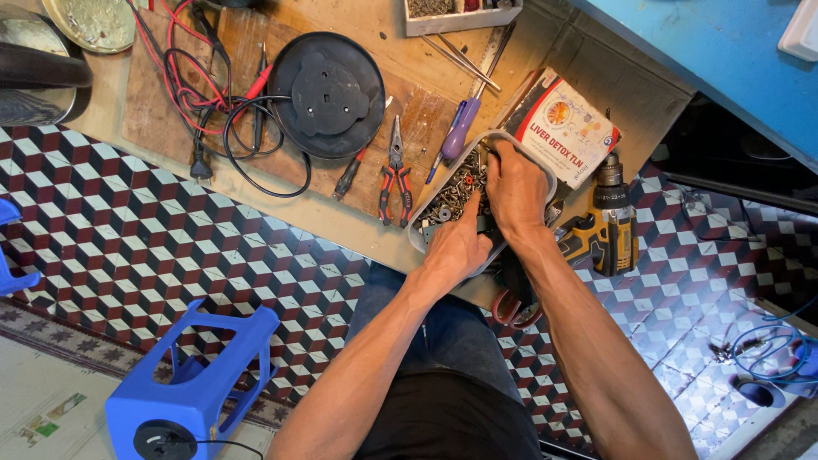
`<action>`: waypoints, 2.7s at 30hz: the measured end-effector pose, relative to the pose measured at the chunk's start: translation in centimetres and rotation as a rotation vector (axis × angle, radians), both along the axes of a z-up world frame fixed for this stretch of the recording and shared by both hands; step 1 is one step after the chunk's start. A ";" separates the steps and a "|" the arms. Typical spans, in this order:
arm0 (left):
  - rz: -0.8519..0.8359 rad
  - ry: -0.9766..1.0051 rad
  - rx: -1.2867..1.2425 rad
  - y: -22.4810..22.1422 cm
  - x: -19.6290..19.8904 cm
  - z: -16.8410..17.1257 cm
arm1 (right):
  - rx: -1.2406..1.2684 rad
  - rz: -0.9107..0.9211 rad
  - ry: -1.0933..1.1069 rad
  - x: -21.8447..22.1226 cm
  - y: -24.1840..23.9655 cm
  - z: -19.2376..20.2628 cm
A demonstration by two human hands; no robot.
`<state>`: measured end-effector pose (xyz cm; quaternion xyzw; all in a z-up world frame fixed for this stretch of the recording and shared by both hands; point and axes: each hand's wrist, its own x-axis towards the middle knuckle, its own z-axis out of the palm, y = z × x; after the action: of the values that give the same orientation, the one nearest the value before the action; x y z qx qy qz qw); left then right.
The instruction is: The person searches through a container of small metal parts on a workbench, picks up a cardboard box, and uses a cordless drill to work on a black circular appliance base. The person handles screws, a drill, and the appliance base throughout the clip.
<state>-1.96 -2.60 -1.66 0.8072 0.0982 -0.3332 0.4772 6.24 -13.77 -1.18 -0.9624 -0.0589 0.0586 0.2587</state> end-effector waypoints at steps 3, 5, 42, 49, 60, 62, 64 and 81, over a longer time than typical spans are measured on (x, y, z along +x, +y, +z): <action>0.024 0.001 -0.030 0.2 0.0 0.1 | -0.111 0.018 -0.010 0.6 0.2 -0.6; 0.025 0.001 -0.033 0.3 0.0 0.0 | -0.134 0.015 0.018 0.7 0.4 -0.9; 0.561 0.127 -0.560 1.1 0.0 0.1 | 1.585 -0.641 0.819 -3.7 -2.1 6.0; 0.602 0.049 -0.629 0.5 2.0 -0.7 | 1.760 -0.689 0.857 -4.0 -3.2 5.5; 0.657 0.153 -0.593 0.5 -2.0 3.1 | 1.531 -0.831 0.733 -4.0 -3.5 5.0; 0.594 0.071 -0.468 0.8 -3.1 4.4 | 1.383 -0.761 0.701 -3.8 -3.4 5.0; 0.540 -0.008 -0.339 1.1 -3.2 5.0 | 1.266 -0.706 0.676 -3.6 -3.2 5.1; 0.166 -0.091 0.021 -0.5 1.9 1.1 | 0.649 -0.464 0.643 -2.6 -2.2 5.5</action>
<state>-0.06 -3.05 -0.52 0.8156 0.1467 -0.2543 0.4986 3.69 -16.02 4.36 -0.7537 0.2236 0.2712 0.5553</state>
